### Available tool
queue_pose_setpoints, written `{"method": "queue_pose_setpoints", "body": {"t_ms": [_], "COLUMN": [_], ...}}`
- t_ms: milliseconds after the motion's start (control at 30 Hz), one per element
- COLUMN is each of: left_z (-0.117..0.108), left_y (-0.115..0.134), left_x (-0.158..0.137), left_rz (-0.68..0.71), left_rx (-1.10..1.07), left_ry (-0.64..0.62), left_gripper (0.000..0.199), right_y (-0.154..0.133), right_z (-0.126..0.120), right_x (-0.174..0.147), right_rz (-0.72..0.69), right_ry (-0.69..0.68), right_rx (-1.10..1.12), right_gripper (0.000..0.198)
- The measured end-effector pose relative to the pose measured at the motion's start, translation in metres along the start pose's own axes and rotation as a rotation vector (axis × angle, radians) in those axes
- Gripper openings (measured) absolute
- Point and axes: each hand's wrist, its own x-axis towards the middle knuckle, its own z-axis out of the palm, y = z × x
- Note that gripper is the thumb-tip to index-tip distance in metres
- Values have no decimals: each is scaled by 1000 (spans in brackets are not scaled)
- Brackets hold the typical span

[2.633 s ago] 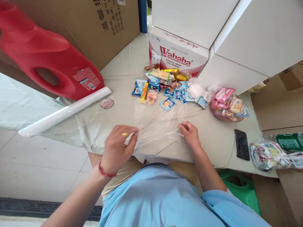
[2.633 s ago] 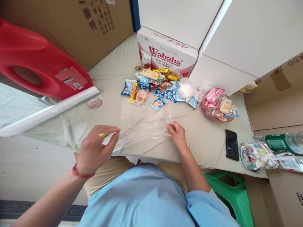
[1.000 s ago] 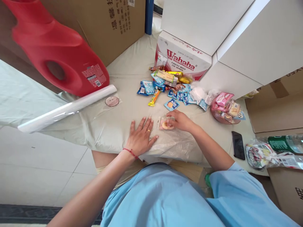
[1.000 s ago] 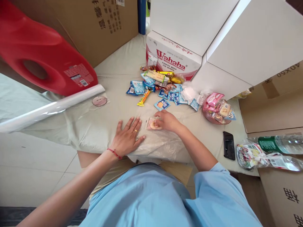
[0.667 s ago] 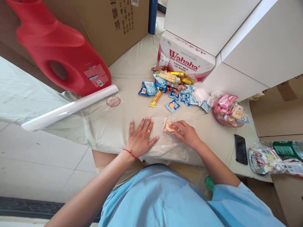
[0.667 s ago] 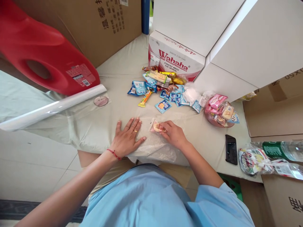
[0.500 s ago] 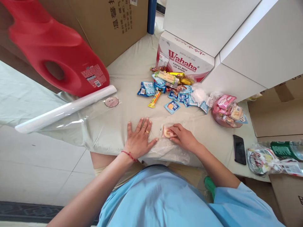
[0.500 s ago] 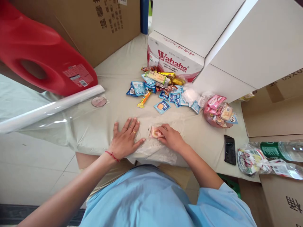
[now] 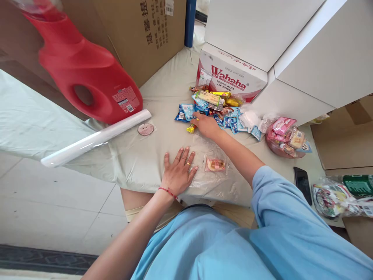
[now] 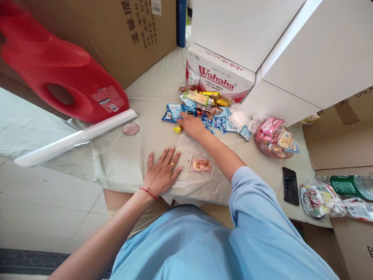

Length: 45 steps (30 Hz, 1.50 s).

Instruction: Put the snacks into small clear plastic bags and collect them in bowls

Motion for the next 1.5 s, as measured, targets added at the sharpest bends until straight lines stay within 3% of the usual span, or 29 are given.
{"method": "queue_pose_setpoints", "body": {"t_ms": [133, 267, 367, 467, 600, 767, 1067, 1167, 1267, 1367, 1500], "left_z": [1, 0, 0, 0, 2, 1, 3, -4, -16, -23, -24], "left_y": [0, -1, -1, -2, -3, -5, -5, -2, 0, -3, -18], "left_x": [-1, -1, 0, 0, -1, -1, 2, -5, -16, -24, -23], "left_rz": [2, 8, 4, 12, 22, 31, 5, -17, 90, 248, 207], "left_rx": [-20, -37, -36, -24, 10, 47, 62, 75, 90, 67, 22], "left_ry": [4, 9, 7, 8, 34, 29, 34, 140, 262, 197, -8], "left_gripper": [62, 61, 61, 61, 61, 60, 63, 59, 54, 53, 50], "right_y": [14, 30, 25, 7, -17, -30, -33, -38, -42, -43, -38], "right_z": [-16, -42, -46, -26, 16, 45, 59, 59, 57, 55, 53], "right_x": [-26, -102, -159, -189, -194, -195, -212, -211, -207, -208, -231], "right_rz": [102, 126, 60, -27, -39, -8, 160, 208, 214, 215, 143], "right_ry": [185, 385, 255, 52, -9, 114, 119, 107, 119, 156, 283], "right_rx": [0, 56, 93, 103, 97, 132, 190, 225, 256, 293, 370], "right_gripper": [43, 55, 57, 52, 45, 53, 48, 48, 47, 49, 60]}}
